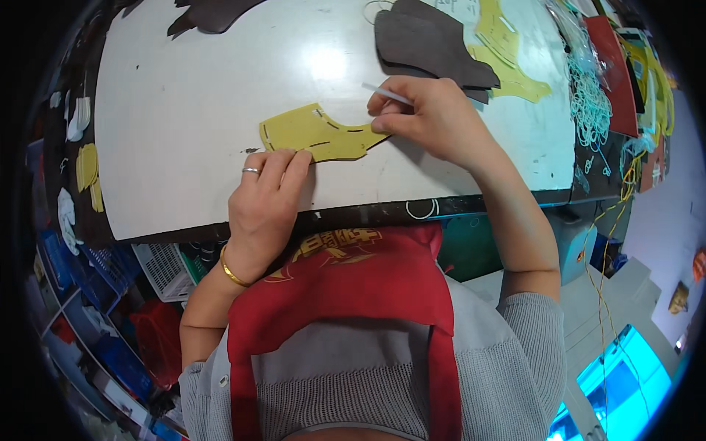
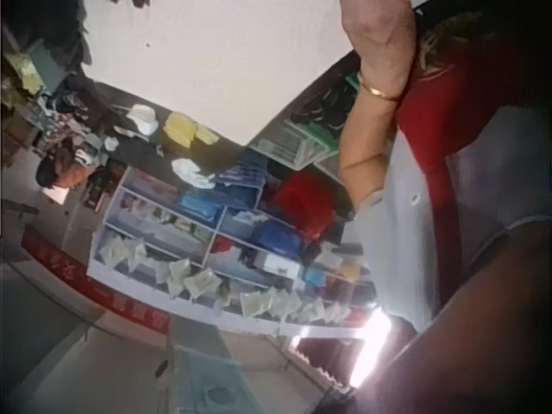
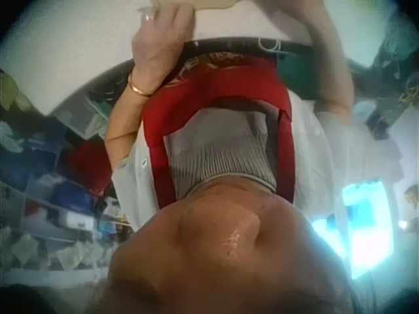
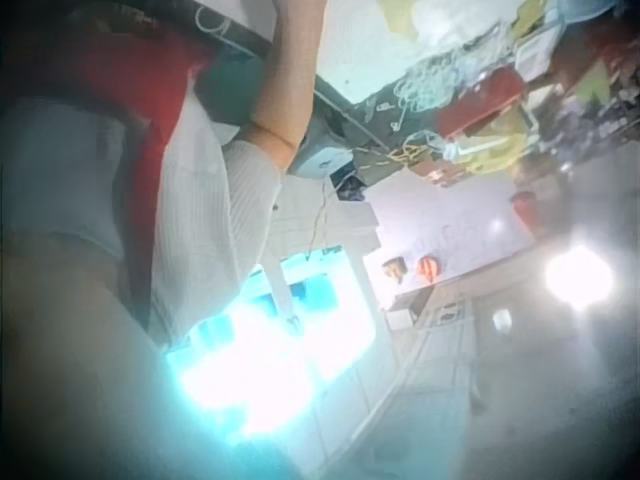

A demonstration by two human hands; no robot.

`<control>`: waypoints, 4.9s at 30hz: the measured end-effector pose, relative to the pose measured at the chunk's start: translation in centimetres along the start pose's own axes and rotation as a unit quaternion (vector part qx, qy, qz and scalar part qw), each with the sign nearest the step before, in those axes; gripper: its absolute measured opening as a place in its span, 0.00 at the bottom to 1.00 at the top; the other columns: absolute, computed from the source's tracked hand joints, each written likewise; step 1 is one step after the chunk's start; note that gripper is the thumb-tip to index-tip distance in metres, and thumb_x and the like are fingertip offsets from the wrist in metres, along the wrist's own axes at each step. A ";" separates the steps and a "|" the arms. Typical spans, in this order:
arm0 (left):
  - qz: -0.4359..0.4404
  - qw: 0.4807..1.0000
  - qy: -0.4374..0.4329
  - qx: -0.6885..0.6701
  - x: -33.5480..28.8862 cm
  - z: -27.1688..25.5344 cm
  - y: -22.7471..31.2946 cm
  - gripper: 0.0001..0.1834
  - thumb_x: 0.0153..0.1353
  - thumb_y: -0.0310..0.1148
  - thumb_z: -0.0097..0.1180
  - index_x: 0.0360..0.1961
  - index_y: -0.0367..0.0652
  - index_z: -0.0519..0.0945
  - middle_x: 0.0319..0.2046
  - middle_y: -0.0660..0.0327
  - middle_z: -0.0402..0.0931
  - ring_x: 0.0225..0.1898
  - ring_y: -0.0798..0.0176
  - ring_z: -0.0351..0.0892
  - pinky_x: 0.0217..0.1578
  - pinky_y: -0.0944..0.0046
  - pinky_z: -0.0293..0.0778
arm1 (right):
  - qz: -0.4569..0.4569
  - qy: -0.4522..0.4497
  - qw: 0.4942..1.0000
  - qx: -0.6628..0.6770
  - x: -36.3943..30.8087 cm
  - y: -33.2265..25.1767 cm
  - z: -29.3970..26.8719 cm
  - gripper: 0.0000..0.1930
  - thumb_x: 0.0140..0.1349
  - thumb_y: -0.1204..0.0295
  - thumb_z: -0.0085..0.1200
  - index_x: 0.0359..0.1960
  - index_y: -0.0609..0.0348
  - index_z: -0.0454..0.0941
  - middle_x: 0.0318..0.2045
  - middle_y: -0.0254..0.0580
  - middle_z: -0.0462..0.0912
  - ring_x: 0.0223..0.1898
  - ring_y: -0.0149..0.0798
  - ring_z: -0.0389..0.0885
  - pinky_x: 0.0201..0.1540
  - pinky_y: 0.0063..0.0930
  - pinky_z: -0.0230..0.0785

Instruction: The person organizes cut leather pieces, places plastic stencils over them one by one, and traces marking lines onto the leather using a pen.

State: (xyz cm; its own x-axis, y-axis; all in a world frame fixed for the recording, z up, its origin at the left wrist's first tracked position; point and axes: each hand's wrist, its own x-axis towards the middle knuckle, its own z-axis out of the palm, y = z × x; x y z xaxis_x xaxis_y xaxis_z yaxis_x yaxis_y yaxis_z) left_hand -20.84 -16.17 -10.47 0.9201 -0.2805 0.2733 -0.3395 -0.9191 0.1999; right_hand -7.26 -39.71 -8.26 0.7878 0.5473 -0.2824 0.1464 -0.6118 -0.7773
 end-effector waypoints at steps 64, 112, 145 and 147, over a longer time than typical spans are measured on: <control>0.047 0.988 -0.028 0.147 2.8 1.8 4.9 0.13 0.60 0.34 0.53 0.44 0.42 0.81 0.39 0.61 0.72 0.30 0.63 0.69 0.27 0.64 0.74 | -0.244 0.094 0.957 -0.126 1.8 -1.6 2.1 0.11 0.71 0.61 0.57 0.36 0.56 0.80 0.24 0.42 0.82 0.24 0.48 0.82 0.28 0.35 0.73; 0.028 0.988 0.115 -0.100 -0.9 0.9 -1.9 0.14 0.51 0.24 0.62 0.41 0.37 0.83 0.40 0.56 0.81 0.45 0.53 0.81 0.44 0.58 0.80 | -0.057 0.003 0.998 0.040 0.8 -1.7 1.9 0.10 0.65 0.67 0.61 0.42 0.59 0.86 0.26 0.46 0.85 0.27 0.39 0.85 0.33 0.29 0.75; 0.092 0.994 0.001 0.051 -0.2 0.6 2.0 0.23 0.54 0.28 0.55 0.50 0.27 0.81 0.46 0.48 0.76 0.46 0.50 0.78 0.48 0.55 0.78 | -0.361 0.165 0.874 -0.280 1.5 -4.2 1.4 0.10 0.65 0.63 0.58 0.37 0.56 0.80 0.32 0.39 0.82 0.34 0.48 0.81 0.36 0.39 0.74; 0.080 0.995 0.047 0.046 -0.3 1.1 2.2 0.21 0.55 0.30 0.54 0.48 0.30 0.81 0.45 0.49 0.77 0.44 0.50 0.79 0.47 0.56 0.79 | -0.329 0.085 0.915 -0.217 2.6 -5.7 3.5 0.10 0.68 0.62 0.55 0.36 0.56 0.80 0.29 0.40 0.82 0.31 0.47 0.81 0.34 0.38 0.74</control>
State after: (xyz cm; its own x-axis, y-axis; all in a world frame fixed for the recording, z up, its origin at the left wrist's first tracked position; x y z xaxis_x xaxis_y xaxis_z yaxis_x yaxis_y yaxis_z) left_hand -21.64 -18.39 -11.14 0.8313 -0.4024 0.3833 -0.4576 -0.8870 0.0612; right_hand -8.10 -32.84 -6.55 0.5203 0.8045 0.2864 0.8171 -0.3715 -0.4408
